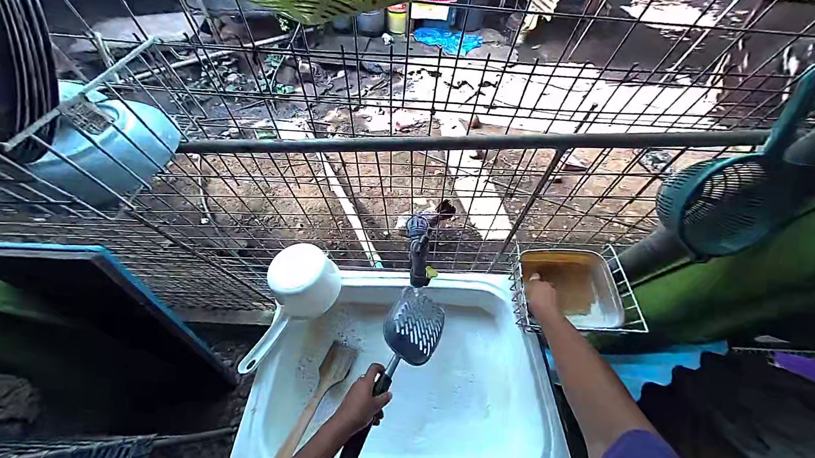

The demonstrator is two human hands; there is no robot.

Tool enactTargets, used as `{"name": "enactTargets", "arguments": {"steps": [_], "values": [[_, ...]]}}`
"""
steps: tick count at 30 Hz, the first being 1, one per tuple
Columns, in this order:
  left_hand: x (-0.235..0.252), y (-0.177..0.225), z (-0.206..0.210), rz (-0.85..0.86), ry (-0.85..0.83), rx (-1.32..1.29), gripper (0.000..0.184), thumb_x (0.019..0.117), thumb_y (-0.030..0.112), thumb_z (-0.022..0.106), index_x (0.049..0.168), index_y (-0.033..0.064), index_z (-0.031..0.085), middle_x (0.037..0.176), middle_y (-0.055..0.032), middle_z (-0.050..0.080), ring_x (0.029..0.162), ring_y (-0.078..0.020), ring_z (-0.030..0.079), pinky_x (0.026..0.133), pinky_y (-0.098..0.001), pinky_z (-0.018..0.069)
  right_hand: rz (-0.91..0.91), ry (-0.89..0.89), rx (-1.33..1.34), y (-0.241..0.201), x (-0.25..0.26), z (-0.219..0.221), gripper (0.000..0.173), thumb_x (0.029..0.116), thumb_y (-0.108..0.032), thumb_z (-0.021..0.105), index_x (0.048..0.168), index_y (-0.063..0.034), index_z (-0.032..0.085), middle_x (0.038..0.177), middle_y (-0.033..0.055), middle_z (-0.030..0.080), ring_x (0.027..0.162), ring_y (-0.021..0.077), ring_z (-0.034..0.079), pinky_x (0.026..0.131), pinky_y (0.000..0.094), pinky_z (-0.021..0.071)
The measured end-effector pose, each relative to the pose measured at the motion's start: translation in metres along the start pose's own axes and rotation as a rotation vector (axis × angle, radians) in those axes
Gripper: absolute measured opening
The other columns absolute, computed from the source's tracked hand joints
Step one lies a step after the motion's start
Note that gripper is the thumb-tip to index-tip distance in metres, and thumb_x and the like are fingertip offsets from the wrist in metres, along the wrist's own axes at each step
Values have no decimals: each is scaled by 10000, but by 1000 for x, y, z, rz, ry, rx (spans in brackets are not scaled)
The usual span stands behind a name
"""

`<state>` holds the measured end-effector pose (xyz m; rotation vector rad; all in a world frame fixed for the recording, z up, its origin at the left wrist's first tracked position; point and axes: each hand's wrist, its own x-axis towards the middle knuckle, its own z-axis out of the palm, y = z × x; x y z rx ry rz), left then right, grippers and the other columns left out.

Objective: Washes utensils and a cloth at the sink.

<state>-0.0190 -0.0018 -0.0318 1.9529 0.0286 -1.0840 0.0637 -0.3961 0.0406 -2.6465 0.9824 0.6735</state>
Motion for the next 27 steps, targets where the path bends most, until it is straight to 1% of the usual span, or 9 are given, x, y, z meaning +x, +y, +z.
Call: {"name": "enactTargets", "arguments": {"steps": [5, 8, 10, 12, 14, 18, 21, 24, 27], "values": [[-7, 22, -3, -3, -30, -121, 544, 1070, 172, 547, 1540, 98, 283, 997, -165, 658, 702, -209, 694, 687, -377, 593, -87, -45, -75, 19, 9, -17, 510, 1009, -258, 625, 1371, 91, 543, 1426, 299, 552, 1354, 435, 530, 1100, 604, 432], [-7, 16, -12, 16, 32, -64, 543, 1053, 166, 572, 1530, 94, 323, 911, -145, 626, 636, -197, 630, 640, -373, 560, -63, 43, -68, 25, 10, -28, 435, 1029, -301, 572, 1307, 30, 625, 1373, 264, 611, 1302, 436, 576, 1044, 635, 463], [-6, 13, -18, 22, 78, 14, 544, 1020, 137, 614, 1516, 80, 397, 957, -175, 636, 662, -228, 616, 661, -406, 548, -28, 119, -41, 27, 5, -38, 447, 1052, -350, 527, 1268, 20, 655, 1337, 260, 638, 1277, 427, 599, 1027, 630, 472], [-9, 14, -23, 3, 92, 52, 499, 1001, 127, 639, 1462, 49, 464, 981, -180, 644, 676, -228, 626, 671, -408, 555, 6, 220, 75, 27, -3, -49, 499, 1069, -376, 512, 1298, 52, 626, 1358, 297, 608, 1305, 440, 572, 1062, 611, 450], [-15, 18, -24, -30, 65, 8, 484, 1008, 87, 618, 1455, 24, 443, 1015, -180, 632, 693, -217, 642, 678, -390, 568, 10, 331, 213, 29, -14, -55, 495, 1068, -316, 519, 1401, 49, 552, 1454, 331, 503, 1367, 469, 496, 1100, 603, 418], [-21, 17, -24, -49, 34, -70, 501, 1018, 62, 596, 1472, 32, 385, 974, -152, 628, 647, -186, 637, 626, -343, 562, -62, 547, 373, 27, -47, -44, 400, 1027, -221, 563, 1385, -59, 631, 1462, 306, 510, 1388, 478, 460, 1107, 631, 385], [-20, 14, -26, -14, 35, -39, 494, 1014, 106, 629, 1457, 37, 422, 921, -132, 605, 604, -166, 579, 597, -332, 529, -299, 608, 460, 0, -93, -14, 413, 1021, -193, 580, 1382, 3, 622, 1403, 325, 564, 1357, 503, 490, 1143, 616, 367], [-24, 18, -25, -2, 0, -28, 504, 1021, 130, 626, 1476, 58, 423, 929, -127, 599, 596, -157, 560, 586, -328, 517, -638, 486, 648, -56, -142, 62, 449, 980, -177, 637, 1355, 68, 616, 1389, 291, 594, 1347, 449, 526, 1169, 558, 376], [-34, 32, -16, -12, -25, -9, 531, 1025, 118, 611, 1508, 73, 394, 965, -142, 604, 614, -165, 562, 599, -337, 513, -1024, 457, 554, -105, -154, 142, 419, 935, -216, 666, 1311, -36, 701, 1457, 287, 551, 1414, 481, 460, 1171, 646, 341]]}}
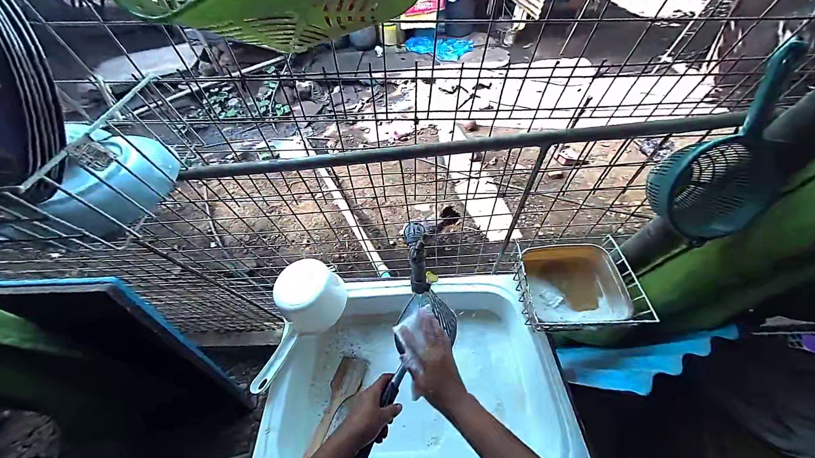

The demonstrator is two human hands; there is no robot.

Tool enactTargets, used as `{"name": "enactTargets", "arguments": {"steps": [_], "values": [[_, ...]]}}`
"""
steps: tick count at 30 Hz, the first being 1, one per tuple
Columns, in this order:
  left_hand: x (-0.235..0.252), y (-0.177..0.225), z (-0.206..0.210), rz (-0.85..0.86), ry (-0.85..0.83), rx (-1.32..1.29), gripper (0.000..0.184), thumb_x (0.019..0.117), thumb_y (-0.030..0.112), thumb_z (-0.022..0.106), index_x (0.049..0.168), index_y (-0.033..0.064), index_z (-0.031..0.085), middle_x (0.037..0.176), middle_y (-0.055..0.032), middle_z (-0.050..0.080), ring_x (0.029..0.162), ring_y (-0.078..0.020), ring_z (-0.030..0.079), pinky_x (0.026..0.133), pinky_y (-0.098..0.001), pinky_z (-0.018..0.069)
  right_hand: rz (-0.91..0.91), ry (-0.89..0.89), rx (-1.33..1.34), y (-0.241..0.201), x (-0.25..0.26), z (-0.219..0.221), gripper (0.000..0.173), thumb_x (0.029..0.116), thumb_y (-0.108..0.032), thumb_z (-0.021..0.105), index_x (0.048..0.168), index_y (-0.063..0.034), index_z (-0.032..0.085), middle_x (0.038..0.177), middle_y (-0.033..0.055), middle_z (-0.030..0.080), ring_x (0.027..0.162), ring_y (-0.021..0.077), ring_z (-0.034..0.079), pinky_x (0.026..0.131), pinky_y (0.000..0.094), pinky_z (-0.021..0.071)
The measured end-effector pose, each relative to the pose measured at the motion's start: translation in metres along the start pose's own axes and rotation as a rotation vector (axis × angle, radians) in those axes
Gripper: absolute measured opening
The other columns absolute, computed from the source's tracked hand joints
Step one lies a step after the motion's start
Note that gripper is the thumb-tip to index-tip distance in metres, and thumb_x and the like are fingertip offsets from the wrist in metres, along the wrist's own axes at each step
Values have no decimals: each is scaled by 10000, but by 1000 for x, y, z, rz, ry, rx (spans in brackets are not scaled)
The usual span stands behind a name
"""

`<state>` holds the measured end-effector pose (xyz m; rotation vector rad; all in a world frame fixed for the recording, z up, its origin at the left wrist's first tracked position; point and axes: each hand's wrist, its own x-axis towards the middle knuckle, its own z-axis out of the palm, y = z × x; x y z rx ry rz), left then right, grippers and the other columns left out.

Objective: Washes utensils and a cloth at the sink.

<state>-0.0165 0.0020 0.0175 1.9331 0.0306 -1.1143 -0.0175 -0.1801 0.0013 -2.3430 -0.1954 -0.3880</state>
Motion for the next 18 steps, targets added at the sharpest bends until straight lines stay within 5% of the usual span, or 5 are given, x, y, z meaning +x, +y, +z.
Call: {"name": "enactTargets", "arguments": {"steps": [3, 8, 12, 15, 18], "values": [[-5, -4, 4, 7, 52, 70, 560, 1023, 107, 593, 1534, 73, 367, 1005, -182, 623, 663, -222, 606, 654, -399, 543, -37, -22, 1, 22, 32, 18, 376, 932, -265, 646, 1244, -84, 752, 1420, 263, 594, 1390, 452, 503, 1163, 615, 379], [-9, -16, -3, 41, 112, 229, 575, 1015, 115, 604, 1544, 63, 386, 1077, -260, 658, 800, -344, 665, 775, -520, 551, 657, -456, 282, 35, 109, -28, 468, 1126, -259, 395, 1385, 97, 553, 1457, 293, 535, 1416, 387, 468, 1203, 505, 312], [2, -2, -18, 11, 208, 236, 589, 1017, 124, 609, 1550, 59, 368, 1091, -273, 663, 833, -370, 686, 799, -534, 561, 266, -207, -11, -18, 51, 23, 540, 1069, -208, 445, 1510, 101, 413, 1586, 332, 356, 1517, 468, 290, 1269, 540, 206], [-4, 4, -19, -1, 168, 274, 597, 1014, 112, 611, 1550, 45, 356, 1126, -288, 654, 875, -388, 690, 822, -541, 561, -122, 114, -131, -10, 21, 58, 443, 908, -133, 619, 1333, -26, 683, 1476, 303, 525, 1399, 547, 443, 1121, 704, 362], [-8, -3, -16, -7, 145, 395, 614, 1011, 134, 618, 1563, 60, 358, 1171, -292, 664, 1006, -428, 688, 917, -579, 536, 194, -183, -20, 9, 69, 21, 331, 1016, -247, 560, 1217, -68, 752, 1384, 172, 649, 1355, 360, 558, 1155, 537, 407]]}}
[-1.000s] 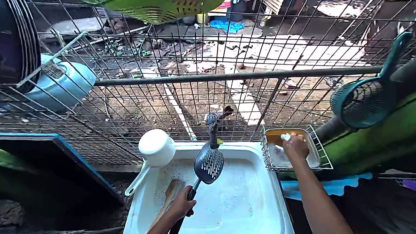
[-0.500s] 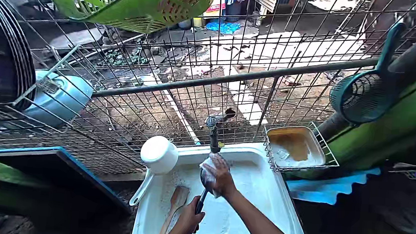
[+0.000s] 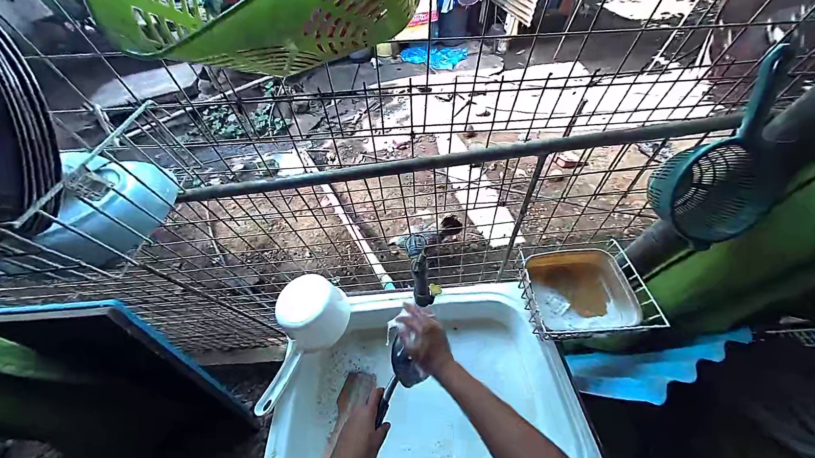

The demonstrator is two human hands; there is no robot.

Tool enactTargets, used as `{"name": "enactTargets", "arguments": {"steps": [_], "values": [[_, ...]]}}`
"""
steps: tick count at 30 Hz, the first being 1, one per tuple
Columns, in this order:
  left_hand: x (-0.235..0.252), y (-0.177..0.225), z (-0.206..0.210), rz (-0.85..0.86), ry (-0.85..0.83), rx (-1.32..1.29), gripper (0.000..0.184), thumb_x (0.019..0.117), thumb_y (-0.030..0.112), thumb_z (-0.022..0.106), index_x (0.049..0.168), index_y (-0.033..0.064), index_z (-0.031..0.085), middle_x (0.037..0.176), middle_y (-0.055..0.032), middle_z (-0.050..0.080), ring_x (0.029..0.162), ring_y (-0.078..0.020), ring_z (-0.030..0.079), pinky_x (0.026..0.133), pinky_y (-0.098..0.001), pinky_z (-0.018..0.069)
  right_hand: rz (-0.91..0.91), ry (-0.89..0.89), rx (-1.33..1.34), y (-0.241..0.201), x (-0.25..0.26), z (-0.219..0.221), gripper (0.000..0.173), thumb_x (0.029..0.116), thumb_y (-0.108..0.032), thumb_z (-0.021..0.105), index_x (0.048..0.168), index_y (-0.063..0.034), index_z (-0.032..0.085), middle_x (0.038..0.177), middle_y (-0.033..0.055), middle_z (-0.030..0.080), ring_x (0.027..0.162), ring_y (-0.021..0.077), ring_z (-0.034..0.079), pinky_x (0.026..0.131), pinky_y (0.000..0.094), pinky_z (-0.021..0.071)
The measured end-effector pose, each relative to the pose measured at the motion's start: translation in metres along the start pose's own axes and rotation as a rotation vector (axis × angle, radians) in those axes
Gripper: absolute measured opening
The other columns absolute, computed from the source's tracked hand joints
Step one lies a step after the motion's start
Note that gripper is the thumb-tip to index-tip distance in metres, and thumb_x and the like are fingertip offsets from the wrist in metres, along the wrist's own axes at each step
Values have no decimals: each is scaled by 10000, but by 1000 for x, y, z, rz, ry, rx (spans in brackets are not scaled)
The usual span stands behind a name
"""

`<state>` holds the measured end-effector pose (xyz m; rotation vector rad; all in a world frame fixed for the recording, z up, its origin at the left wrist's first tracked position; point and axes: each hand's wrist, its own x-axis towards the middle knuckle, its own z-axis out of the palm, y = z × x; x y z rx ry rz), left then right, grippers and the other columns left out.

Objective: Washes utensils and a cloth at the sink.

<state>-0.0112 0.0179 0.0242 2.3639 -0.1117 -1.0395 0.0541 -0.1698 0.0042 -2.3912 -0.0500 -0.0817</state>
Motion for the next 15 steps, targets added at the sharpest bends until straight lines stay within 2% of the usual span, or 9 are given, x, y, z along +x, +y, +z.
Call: {"name": "enactTargets", "arguments": {"steps": [2, 4, 6, 7, 9, 10, 12, 14, 15], "values": [[-2, -2, 6, 16, 15, 52, 621, 1002, 149, 637, 1563, 77, 380, 1213, -288, 668, 1105, -450, 667, 988, -612, 497, 372, -281, 187, 7, 35, -47, 395, 1078, -245, 499, 1248, 76, 653, 1341, 278, 618, 1307, 388, 567, 1119, 528, 418], [-1, 1, 10, 14, 13, 0, 625, 1003, 153, 642, 1564, 75, 378, 1207, -286, 667, 1060, -435, 678, 963, -598, 509, 524, -292, 313, 17, 40, -55, 452, 1109, -248, 431, 1316, 123, 584, 1386, 320, 569, 1344, 408, 523, 1140, 534, 376], [8, 5, 6, 7, 30, -149, 615, 1009, 129, 633, 1555, 43, 365, 1117, -277, 663, 856, -366, 688, 814, -526, 562, 409, -117, 230, 2, 15, -29, 484, 1100, -260, 440, 1429, 87, 514, 1478, 289, 517, 1415, 391, 477, 1195, 510, 349], [12, 6, 3, -7, 29, -247, 606, 1015, 120, 625, 1551, 36, 353, 1059, -244, 648, 747, -299, 659, 725, -462, 567, 285, -36, 159, -7, -5, -6, 529, 1083, -261, 467, 1489, 77, 457, 1562, 280, 429, 1489, 391, 380, 1248, 506, 268], [13, 9, -2, -47, -20, -420, 574, 1031, 104, 602, 1533, 31, 334, 948, -165, 599, 620, -192, 585, 608, -356, 536, -19, 93, -40, -17, -42, 35, 564, 1012, -221, 537, 1508, 39, 468, 1591, 320, 359, 1510, 490, 291, 1229, 643, 215], [10, 10, -4, -59, -54, -476, 550, 1036, 94, 588, 1516, 24, 330, 904, -132, 574, 591, -161, 564, 582, -324, 524, -129, 137, -114, -15, -49, 44, 531, 990, -218, 562, 1482, -19, 536, 1569, 316, 399, 1483, 511, 333, 1188, 686, 261], [4, 11, -6, -70, -93, -538, 517, 1033, 82, 587, 1484, 20, 344, 848, -97, 556, 556, -134, 556, 549, -294, 519, -170, 159, -113, -5, -32, 34, 443, 986, -269, 573, 1388, -103, 660, 1472, 247, 556, 1397, 453, 496, 1130, 646, 392], [-2, 12, -3, -59, -108, -554, 515, 1026, 78, 594, 1480, 27, 357, 820, -85, 550, 534, -128, 544, 529, -288, 514, 143, -95, 21, -1, 5, -16, 429, 1054, -339, 525, 1373, -83, 656, 1366, 196, 642, 1311, 353, 587, 1110, 533, 448], [-5, 12, 0, -49, -116, -557, 512, 1025, 77, 596, 1477, 28, 362, 813, -81, 550, 528, -126, 540, 523, -286, 511, 293, -222, 106, 6, 24, -41, 427, 1081, -318, 490, 1311, 5, 647, 1320, 248, 643, 1280, 388, 590, 1091, 555, 443]]}}
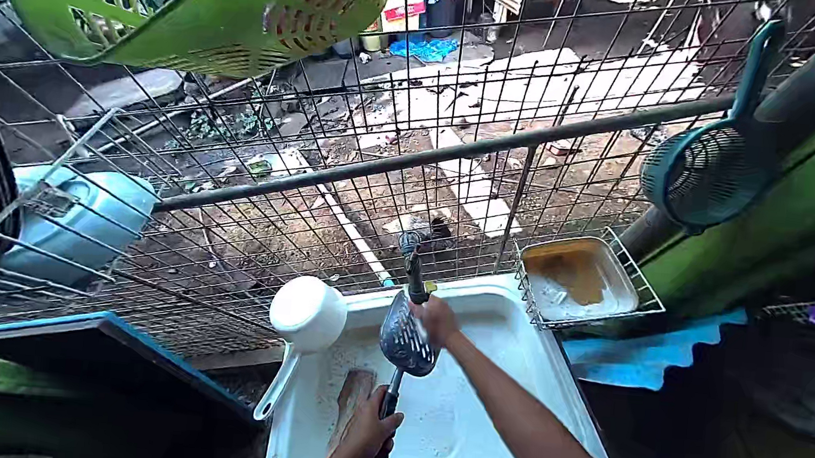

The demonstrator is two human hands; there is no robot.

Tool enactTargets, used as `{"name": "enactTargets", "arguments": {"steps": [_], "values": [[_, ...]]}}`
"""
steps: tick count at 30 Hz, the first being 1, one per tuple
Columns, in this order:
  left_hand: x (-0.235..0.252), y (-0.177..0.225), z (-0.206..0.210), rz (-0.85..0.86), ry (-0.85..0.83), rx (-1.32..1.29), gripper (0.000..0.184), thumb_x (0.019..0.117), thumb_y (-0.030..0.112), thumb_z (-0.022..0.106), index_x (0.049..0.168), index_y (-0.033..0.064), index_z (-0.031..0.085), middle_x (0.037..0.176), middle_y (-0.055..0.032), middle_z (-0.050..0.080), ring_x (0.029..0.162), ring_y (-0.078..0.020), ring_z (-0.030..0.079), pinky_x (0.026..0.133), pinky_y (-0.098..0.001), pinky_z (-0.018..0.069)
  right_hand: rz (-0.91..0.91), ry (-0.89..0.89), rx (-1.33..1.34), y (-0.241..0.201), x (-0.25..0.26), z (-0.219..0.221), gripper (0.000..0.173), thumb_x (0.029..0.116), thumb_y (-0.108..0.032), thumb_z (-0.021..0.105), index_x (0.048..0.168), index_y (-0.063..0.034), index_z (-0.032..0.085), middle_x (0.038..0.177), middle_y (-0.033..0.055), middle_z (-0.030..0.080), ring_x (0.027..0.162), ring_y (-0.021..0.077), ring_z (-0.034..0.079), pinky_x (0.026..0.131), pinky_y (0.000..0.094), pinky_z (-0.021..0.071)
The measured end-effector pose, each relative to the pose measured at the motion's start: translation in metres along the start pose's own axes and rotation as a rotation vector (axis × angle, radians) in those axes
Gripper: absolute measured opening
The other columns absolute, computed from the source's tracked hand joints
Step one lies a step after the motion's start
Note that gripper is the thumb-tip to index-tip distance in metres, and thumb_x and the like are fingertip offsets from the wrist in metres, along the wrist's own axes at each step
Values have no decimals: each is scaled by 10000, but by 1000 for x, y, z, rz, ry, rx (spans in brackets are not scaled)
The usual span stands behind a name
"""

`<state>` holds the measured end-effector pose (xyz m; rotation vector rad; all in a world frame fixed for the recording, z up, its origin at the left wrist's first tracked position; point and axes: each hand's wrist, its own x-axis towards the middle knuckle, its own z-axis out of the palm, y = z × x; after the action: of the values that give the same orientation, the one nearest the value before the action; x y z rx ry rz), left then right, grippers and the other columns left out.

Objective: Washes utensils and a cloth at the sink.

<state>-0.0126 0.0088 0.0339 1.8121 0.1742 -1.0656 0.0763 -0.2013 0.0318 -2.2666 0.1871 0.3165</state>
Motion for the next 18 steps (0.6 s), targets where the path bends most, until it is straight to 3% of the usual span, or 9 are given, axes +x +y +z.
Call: {"name": "enactTargets", "arguments": {"steps": [2, 4, 6, 9, 11, 13, 15, 16, 18], "values": [[-4, 1, 7, 5, -13, -6, 507, 1026, 77, 594, 1476, 20, 368, 809, -74, 546, 528, -119, 534, 522, -278, 502, 139, -130, 76, 10, 15, -26, 464, 1118, -270, 395, 1347, 77, 602, 1419, 277, 577, 1383, 395, 506, 1170, 545, 354], [3, 6, 8, 2, -10, -58, 473, 1038, 80, 575, 1462, 17, 375, 791, -65, 537, 526, -118, 533, 522, -273, 503, 118, 1, 39, 11, 3, -9, 463, 1107, -304, 411, 1360, 29, 609, 1423, 246, 585, 1379, 379, 517, 1156, 544, 382], [12, 11, 6, -13, -7, -166, 412, 1057, 84, 540, 1428, 16, 374, 751, -49, 519, 510, -111, 532, 503, -259, 506, -89, 261, -29, 10, -30, 43, 459, 1040, -281, 541, 1393, 2, 614, 1483, 249, 537, 1439, 403, 451, 1202, 554, 334], [8, 18, 3, -48, -52, -271, 341, 1079, 104, 495, 1392, 50, 369, 734, -26, 499, 511, -102, 526, 495, -243, 498, -496, 597, -126, 35, -46, 96, 473, 921, -278, 592, 1303, -22, 701, 1438, 289, 567, 1375, 544, 474, 1080, 748, 354], [5, 14, 0, -58, -90, -274, 345, 1076, 102, 498, 1397, 49, 384, 720, -18, 501, 505, -98, 522, 492, -240, 492, -372, 517, 58, 36, -31, 70, 389, 966, -235, 607, 1248, 6, 723, 1384, 252, 624, 1363, 477, 518, 1146, 651, 362], [1, 6, -2, -56, -131, -275, 340, 1070, 94, 498, 1391, 57, 392, 695, -8, 498, 491, -91, 519, 484, -235, 493, 9, 239, 379, 32, -7, 17, 372, 1061, -210, 547, 1302, 52, 658, 1368, 230, 638, 1349, 342, 560, 1181, 489, 383], [-5, 6, 2, -54, -159, -294, 326, 1071, 89, 489, 1384, 63, 403, 682, 0, 488, 484, -85, 509, 478, -230, 486, 282, 113, 677, 48, 17, -12, 411, 1087, -254, 517, 1336, 60, 607, 1351, 255, 619, 1284, 328, 580, 1120, 488, 418], [-7, 8, 5, -53, -160, -314, 313, 1073, 85, 484, 1377, 62, 410, 677, 0, 483, 481, -84, 503, 474, -228, 481, 327, 103, 703, 50, 21, -16, 435, 1095, -288, 500, 1342, 56, 595, 1345, 260, 611, 1267, 332, 581, 1101, 494, 429], [-2, 13, 7, -57, -149, -363, 288, 1083, 84, 460, 1365, 65, 406, 676, 5, 475, 482, -79, 495, 469, -221, 469, 192, 126, 428, 30, 4, -12, 464, 1120, -276, 412, 1380, 74, 571, 1413, 275, 579, 1365, 360, 528, 1168, 494, 374]]}}
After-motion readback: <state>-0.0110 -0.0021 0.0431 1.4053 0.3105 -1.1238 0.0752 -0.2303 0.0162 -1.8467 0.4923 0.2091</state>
